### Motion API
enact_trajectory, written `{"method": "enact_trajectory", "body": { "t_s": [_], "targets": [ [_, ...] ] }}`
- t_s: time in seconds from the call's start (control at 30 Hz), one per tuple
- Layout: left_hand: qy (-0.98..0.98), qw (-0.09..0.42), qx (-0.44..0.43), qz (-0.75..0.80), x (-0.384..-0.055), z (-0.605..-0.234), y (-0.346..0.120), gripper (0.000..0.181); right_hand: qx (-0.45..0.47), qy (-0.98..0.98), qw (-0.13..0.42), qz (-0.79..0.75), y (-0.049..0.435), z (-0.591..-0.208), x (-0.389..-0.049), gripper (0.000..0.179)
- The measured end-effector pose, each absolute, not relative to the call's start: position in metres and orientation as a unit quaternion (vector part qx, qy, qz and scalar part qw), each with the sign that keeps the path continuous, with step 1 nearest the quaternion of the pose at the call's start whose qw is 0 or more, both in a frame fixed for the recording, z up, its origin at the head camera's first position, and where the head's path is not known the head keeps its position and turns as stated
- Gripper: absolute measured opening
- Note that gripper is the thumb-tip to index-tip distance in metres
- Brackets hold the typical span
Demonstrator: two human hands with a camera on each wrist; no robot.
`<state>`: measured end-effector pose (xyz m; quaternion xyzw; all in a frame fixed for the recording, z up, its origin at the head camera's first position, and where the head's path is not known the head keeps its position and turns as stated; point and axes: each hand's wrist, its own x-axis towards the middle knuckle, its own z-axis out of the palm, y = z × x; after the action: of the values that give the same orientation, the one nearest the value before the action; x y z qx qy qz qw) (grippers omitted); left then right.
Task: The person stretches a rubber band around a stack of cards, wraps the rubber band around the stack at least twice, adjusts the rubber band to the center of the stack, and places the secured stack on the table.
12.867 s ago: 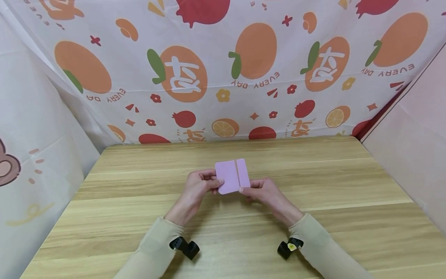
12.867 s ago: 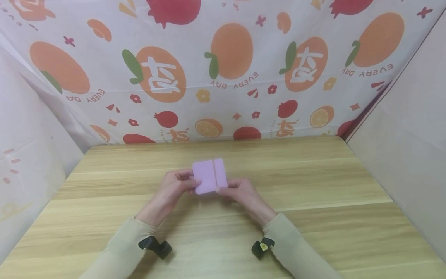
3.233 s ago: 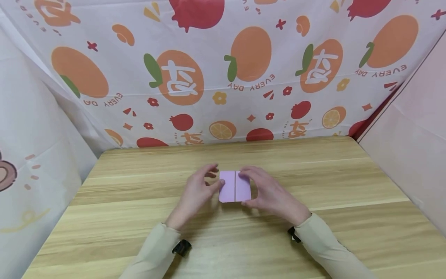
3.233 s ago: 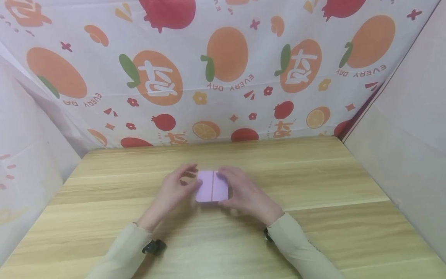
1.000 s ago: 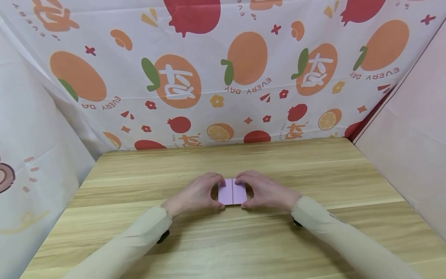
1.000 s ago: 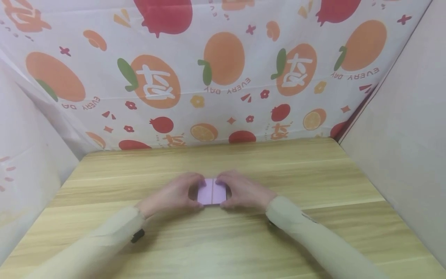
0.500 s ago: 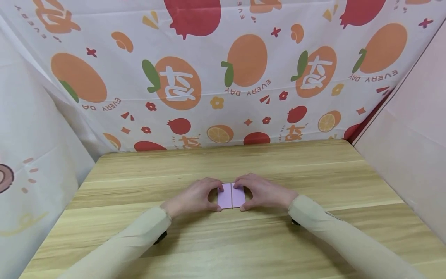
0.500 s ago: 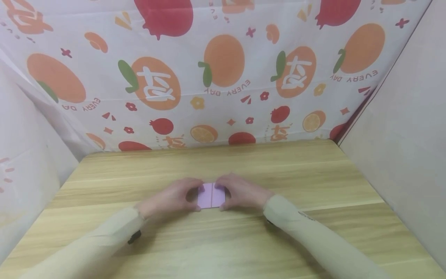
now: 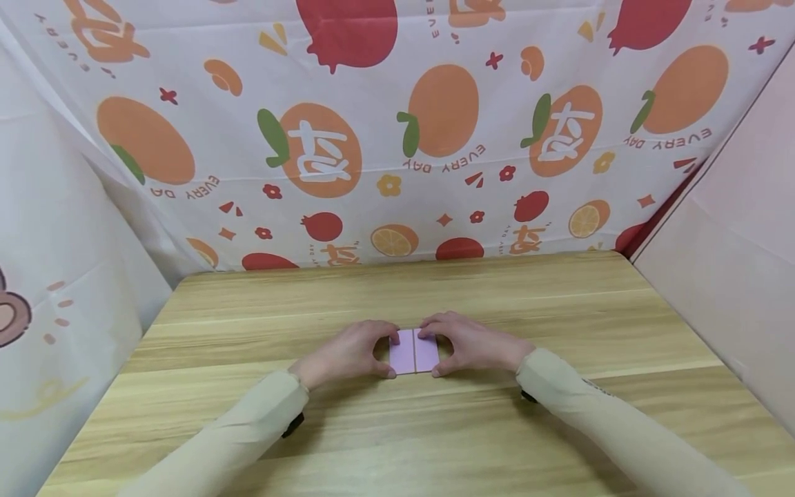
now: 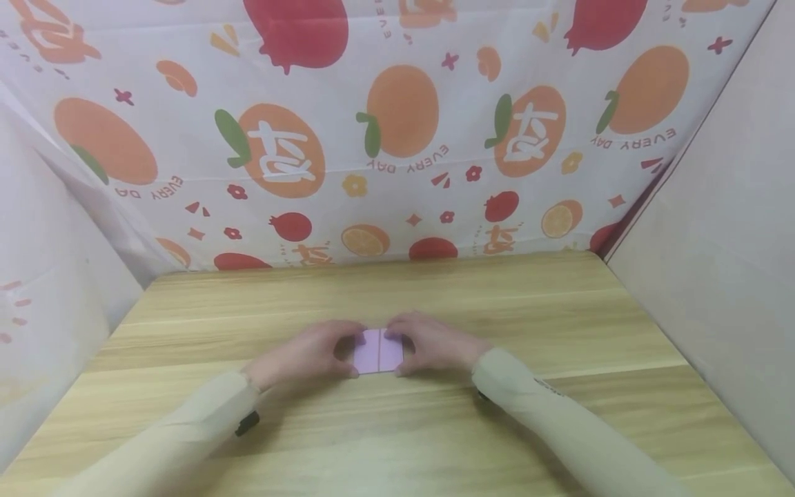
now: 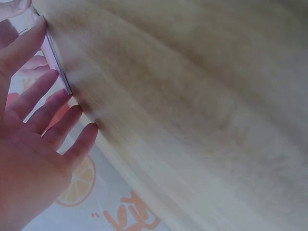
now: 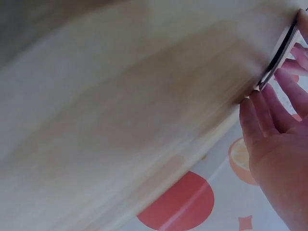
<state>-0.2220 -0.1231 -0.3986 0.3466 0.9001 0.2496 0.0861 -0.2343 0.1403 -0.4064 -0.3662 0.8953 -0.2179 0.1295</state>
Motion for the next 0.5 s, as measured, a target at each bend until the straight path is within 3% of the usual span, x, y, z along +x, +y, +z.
{"method": "enact_trajectory", "body": {
  "t_s": [0.5],
  "targets": [
    [0.901,0.091,0.343,0.249,-0.2258,-0.3991,-0.1245,0.048,-0.354,0.902,0.133,-0.209,0.1386,-0.4043,-0.2331,0.07]
  ]
}}
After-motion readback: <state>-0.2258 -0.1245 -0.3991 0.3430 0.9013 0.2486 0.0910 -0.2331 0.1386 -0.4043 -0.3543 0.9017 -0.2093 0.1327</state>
